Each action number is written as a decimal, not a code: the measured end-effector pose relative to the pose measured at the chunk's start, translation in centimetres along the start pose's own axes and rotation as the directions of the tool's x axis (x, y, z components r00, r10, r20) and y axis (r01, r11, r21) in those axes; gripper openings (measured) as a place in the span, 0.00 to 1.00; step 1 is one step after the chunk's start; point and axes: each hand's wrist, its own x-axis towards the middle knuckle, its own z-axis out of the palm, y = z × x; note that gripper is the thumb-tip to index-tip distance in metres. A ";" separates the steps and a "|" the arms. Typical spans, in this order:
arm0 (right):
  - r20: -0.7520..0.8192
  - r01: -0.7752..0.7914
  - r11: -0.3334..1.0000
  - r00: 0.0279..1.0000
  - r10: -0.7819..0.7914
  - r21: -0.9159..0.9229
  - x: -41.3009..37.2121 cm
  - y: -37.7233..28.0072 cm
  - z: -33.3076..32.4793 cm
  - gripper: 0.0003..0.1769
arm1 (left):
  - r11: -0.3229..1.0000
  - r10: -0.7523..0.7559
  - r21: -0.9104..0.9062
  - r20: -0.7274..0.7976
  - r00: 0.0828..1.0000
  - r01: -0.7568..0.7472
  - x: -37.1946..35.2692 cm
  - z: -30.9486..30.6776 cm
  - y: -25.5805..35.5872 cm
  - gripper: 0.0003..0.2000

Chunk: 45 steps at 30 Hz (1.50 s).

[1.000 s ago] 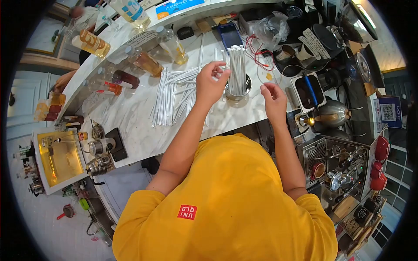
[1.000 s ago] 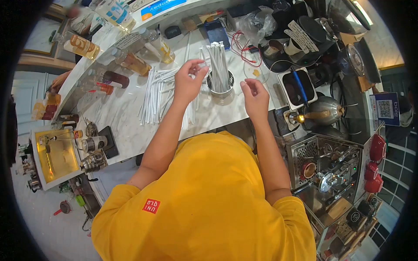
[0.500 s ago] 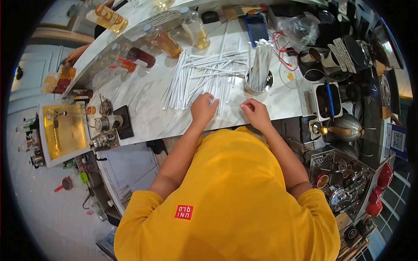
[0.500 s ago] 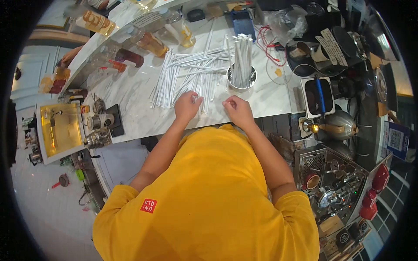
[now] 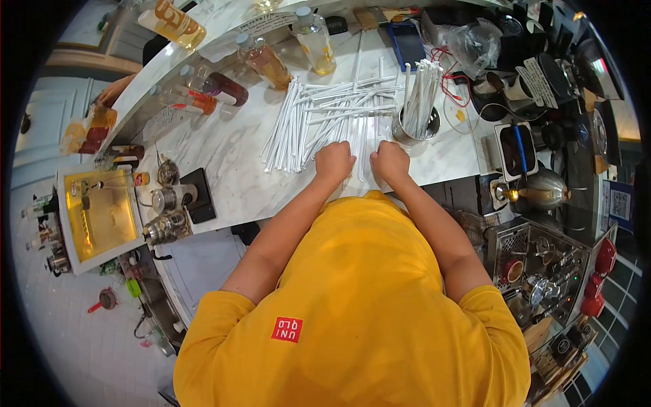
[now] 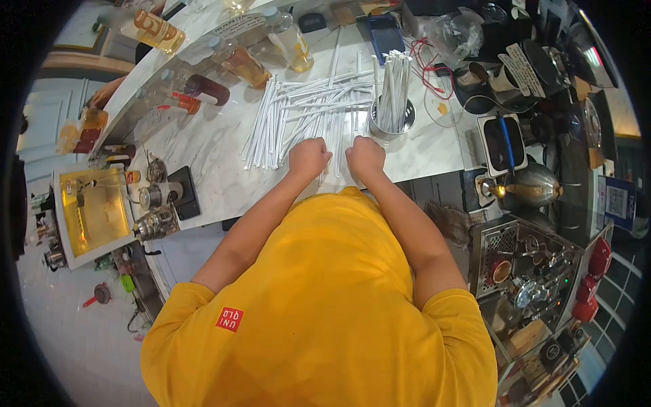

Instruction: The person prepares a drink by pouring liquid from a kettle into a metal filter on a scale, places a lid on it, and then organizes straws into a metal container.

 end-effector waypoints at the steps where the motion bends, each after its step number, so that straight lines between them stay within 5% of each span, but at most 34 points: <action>1: -0.056 0.006 1.000 0.998 -0.005 0.026 -0.2 0.2 0.2 0.13 | 1.000 0.026 -0.005 0.004 1.000 -0.026 0.1 -0.1 0.0 0.13; 10: -0.353 0.031 0.949 0.932 0.087 0.315 -4.0 -1.3 -2.2 0.08 | 0.992 0.059 0.112 -0.011 0.998 -0.057 1.1 0.9 -0.4 0.10; 15: -0.685 0.263 0.923 0.728 0.000 0.280 -5.6 -2.1 -4.5 0.07 | 0.969 -0.097 -0.219 0.104 0.990 0.118 0.5 -3.2 -0.9 0.10; 19: -0.754 0.408 0.854 0.656 -0.028 0.323 -5.9 -2.7 -7.3 0.09 | 0.672 -0.116 -0.660 0.353 0.928 0.335 0.3 -5.6 -3.3 0.13; 23: -0.796 0.477 0.832 0.601 -0.073 0.284 -6.1 -3.1 -11.4 0.09 | 0.393 -0.014 -0.757 0.562 0.827 0.522 -1.8 -9.8 -3.6 0.10; 27: -0.653 0.483 0.694 0.757 -0.023 0.535 -5.9 -2.1 -14.3 0.10 | 0.157 0.072 -0.799 0.595 0.801 0.580 -3.8 -10.6 -4.7 0.08; 29: -0.713 0.501 0.752 0.698 -0.057 0.429 -5.9 -1.4 -15.8 0.12 | 0.099 0.071 -0.817 0.575 0.815 0.567 -4.5 -10.2 -4.8 0.07; 35: -0.898 0.547 0.837 0.365 -0.246 -0.007 -8.4 -1.6 -25.4 0.13 | 0.260 0.016 -0.911 0.336 0.942 0.320 -5.4 -9.6 -2.8 0.06; 38: -0.901 0.554 0.827 0.305 -0.310 -0.097 -8.1 -1.5 -28.7 0.16 | 0.323 -0.008 -0.904 0.292 0.956 0.279 -5.1 -9.2 -2.0 0.05; 41: -0.798 0.563 0.825 0.473 -0.373 -0.052 -6.5 -0.5 -29.3 0.16 | 0.385 0.001 -0.906 0.191 0.982 0.176 -4.6 -9.0 -1.0 0.06; 45: -0.780 0.560 0.828 0.505 -0.370 -0.030 -6.5 -0.7 -30.7 0.15 | 0.425 0.002 -0.900 0.104 0.995 0.093 -3.6 -9.5 1.1 0.05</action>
